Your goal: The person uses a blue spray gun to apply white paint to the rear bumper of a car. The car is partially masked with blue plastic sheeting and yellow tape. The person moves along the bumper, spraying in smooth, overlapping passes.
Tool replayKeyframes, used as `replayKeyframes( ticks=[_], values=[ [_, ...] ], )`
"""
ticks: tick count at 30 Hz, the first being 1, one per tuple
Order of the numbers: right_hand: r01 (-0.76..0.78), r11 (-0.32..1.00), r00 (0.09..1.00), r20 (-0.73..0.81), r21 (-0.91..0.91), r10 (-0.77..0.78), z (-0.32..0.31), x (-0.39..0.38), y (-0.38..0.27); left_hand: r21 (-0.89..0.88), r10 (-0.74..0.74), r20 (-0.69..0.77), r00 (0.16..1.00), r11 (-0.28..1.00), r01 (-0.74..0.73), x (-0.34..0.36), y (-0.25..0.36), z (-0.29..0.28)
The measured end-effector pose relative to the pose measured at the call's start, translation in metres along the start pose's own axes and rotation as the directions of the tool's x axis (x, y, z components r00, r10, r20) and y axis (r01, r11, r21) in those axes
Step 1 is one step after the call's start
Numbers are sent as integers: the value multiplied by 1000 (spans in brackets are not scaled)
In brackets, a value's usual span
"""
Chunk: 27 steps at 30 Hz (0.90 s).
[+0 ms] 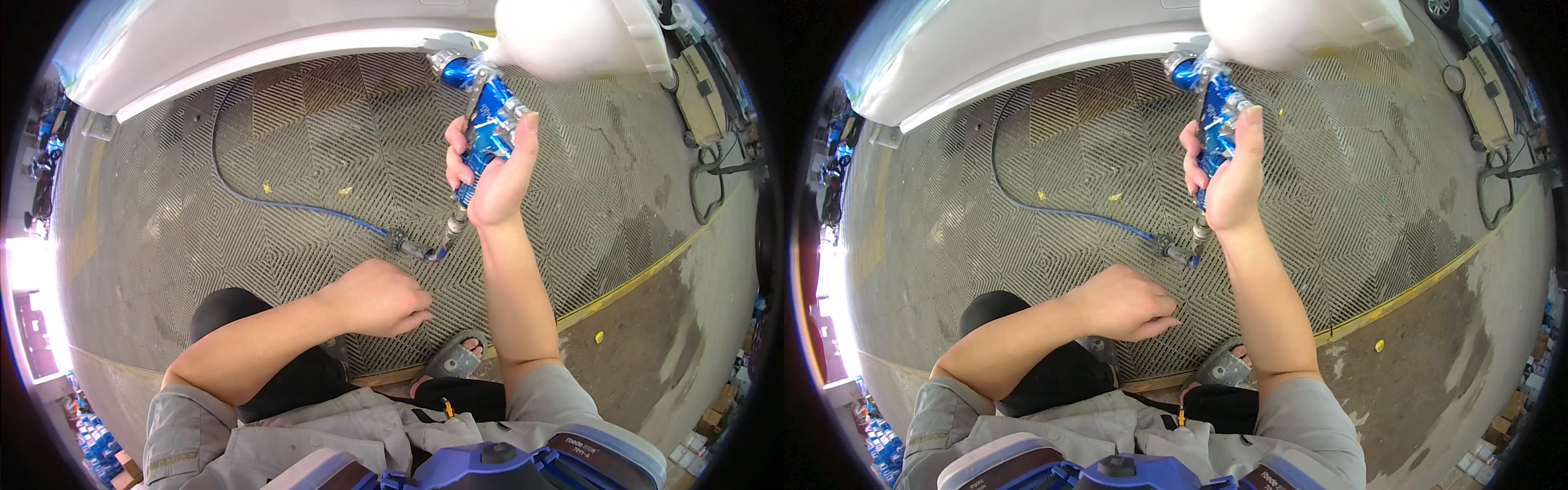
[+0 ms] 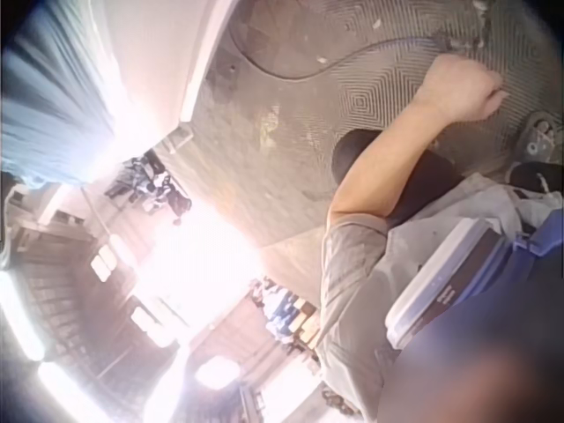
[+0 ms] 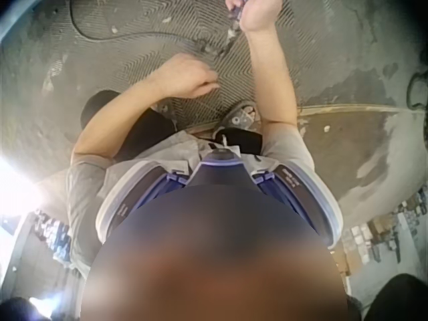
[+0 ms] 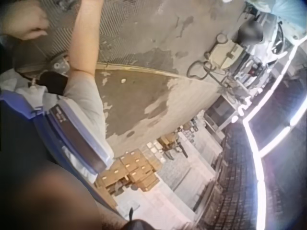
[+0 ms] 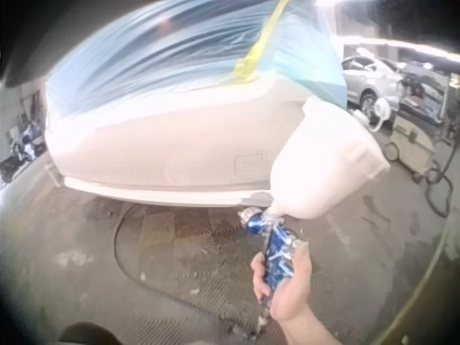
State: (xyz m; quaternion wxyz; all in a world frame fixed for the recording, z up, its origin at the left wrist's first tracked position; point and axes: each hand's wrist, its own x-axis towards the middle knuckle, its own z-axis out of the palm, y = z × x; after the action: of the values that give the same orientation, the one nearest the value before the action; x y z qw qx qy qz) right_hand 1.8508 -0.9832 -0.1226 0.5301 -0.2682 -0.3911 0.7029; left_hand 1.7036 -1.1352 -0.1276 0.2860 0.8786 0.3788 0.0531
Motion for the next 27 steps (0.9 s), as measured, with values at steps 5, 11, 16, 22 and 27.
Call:
replayKeyframes(
  ticks=[5, 11, 16, 22, 27],
  values=[
    [38, 999, 997, -65, -32, -40, -9, 3, -6, -1, 18, -26, 999, 1000, -19, -1, -2, 2],
    [65, 996, 988, -133, -55, -72, -23, 5, -14, 9, 12, -41, 999, 1000, -12, -3, -3, 4],
    [81, 996, 969, -231, -34, -87, -28, 4, -21, -43, -115, -63, 991, 993, 112, 0, 1, -3],
    [41, 988, 981, -196, 148, -11, -2, -29, -26, -939, -610, -241, 755, 344, -21, 28, -2, -14],
    [2, 953, 996, -84, 303, 25, 15, -46, -35, -989, -566, -98, 818, 149, -15, 32, -6, -17]
  ],
)
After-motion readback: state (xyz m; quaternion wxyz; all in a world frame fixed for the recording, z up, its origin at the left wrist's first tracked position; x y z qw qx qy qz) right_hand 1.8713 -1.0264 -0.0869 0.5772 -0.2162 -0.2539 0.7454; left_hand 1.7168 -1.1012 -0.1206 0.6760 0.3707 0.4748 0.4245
